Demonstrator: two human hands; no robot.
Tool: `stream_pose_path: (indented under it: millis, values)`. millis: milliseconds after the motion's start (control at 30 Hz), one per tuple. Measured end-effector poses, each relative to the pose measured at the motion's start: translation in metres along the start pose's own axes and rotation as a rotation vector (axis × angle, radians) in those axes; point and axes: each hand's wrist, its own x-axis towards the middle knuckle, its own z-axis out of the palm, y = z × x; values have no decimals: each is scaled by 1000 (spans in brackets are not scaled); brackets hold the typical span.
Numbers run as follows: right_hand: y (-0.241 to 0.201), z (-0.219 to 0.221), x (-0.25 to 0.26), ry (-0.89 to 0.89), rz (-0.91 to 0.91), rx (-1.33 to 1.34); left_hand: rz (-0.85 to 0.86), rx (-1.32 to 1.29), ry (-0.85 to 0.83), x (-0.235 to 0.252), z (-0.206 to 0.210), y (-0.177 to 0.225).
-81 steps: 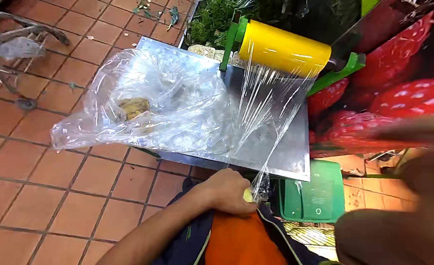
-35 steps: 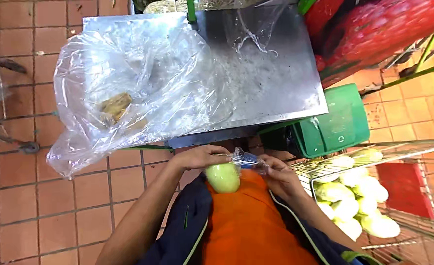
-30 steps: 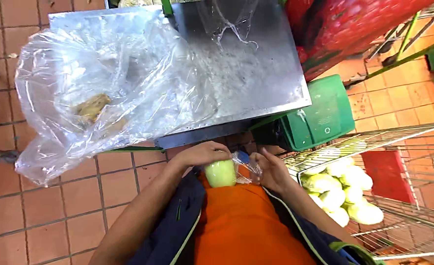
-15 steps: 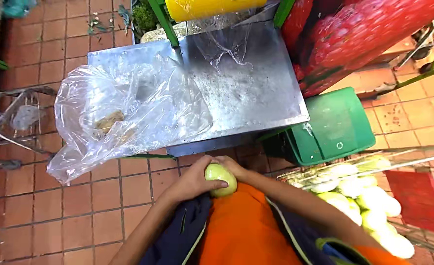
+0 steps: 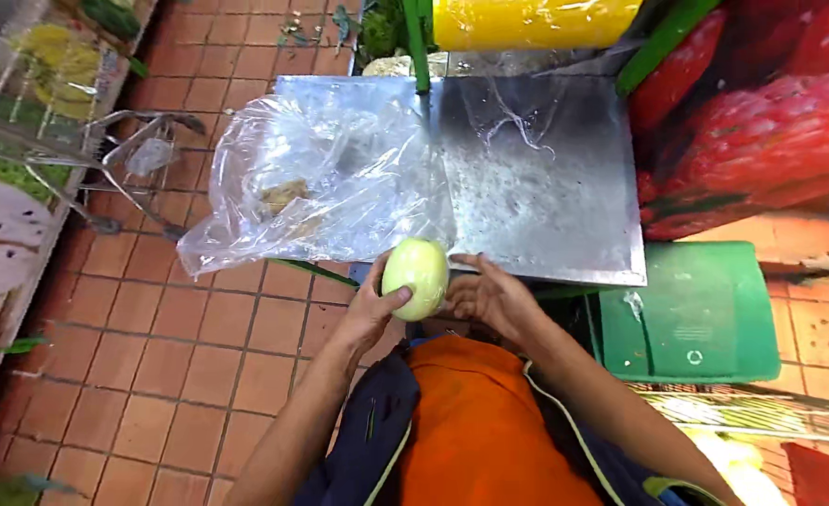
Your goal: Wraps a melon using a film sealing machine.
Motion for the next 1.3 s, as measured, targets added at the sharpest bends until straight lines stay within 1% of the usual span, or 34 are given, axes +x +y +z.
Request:
stream_pose_path:
  millis: [67,100,133,200,233,267,300,367,433,500,533,600,667,700,733,767,867,900,967,1000,1033,1067,1100,1133,1167,1200,1233,1267,1300]
  values:
    - [-22,6,-10,16,-225,-125,4,-151,-20,-16,0,-4]
    - [-28,8,-17,51,-308,-258,13,-219,-39,-23,1,-10]
    - [-30,10,-24,86,-346,-418,20,-251,-63,-29,1,-18]
    - [-24,14,-40,106,-294,-708,20,-269,-100,-39,7,-29]
    - [-18,16,-48,69,-242,-783,8,-267,-129,-41,11,-32]
    - [-12,15,-56,32,-213,-806,-10,-205,-161,-40,12,-34]
    - [-6,12,-63,7,-213,-755,-26,-102,-193,-35,10,-35]
    - [2,-1,-77,45,-242,-562,-39,106,-243,-20,4,-33]
    - [9,-13,-87,85,-267,-342,-73,298,-326,-9,2,-19]
    - [14,-15,-97,86,-257,-140,-108,422,-433,-1,12,-1]
    - [15,-14,-104,103,-227,-69,-113,458,-479,2,20,6]
    - [14,-10,-121,213,-139,35,-100,537,-554,5,37,15]
    - [15,-5,-141,351,-33,130,-67,610,-598,6,49,14]
    - [16,-4,-149,384,8,182,-49,622,-621,8,53,11]
    - [17,-4,-157,383,49,240,-37,621,-652,11,55,8]
    - [19,-4,-163,342,88,284,-33,616,-682,13,57,5]
    - [25,-10,-179,145,190,416,-76,642,-734,12,63,4]
    - [26,-13,-183,119,236,428,-91,682,-726,10,67,6]
    - [26,-14,-188,127,328,376,-88,794,-693,8,80,8]
    - [27,-12,-186,154,365,305,-61,841,-674,7,85,6]
    - [26,-8,-182,217,385,208,-30,871,-666,7,87,2]
    - [24,-3,-179,321,355,95,1,874,-663,8,87,-1]
    - [20,4,-177,469,269,-64,28,858,-658,8,84,-4]
    - [15,8,-178,626,124,-273,60,825,-651,7,78,-8]
    - [10,8,-180,771,-72,-499,99,768,-638,5,70,-11]
    - [6,0,-181,900,-288,-705,136,691,-621,1,62,-13]
    - [0,-15,-179,1032,-439,-866,182,602,-607,-4,53,-16]
    - [-5,-34,-177,1159,-506,-953,231,529,-592,-9,43,-18]
    - [-10,-55,-172,1282,-508,-985,290,485,-573,-12,35,-19]
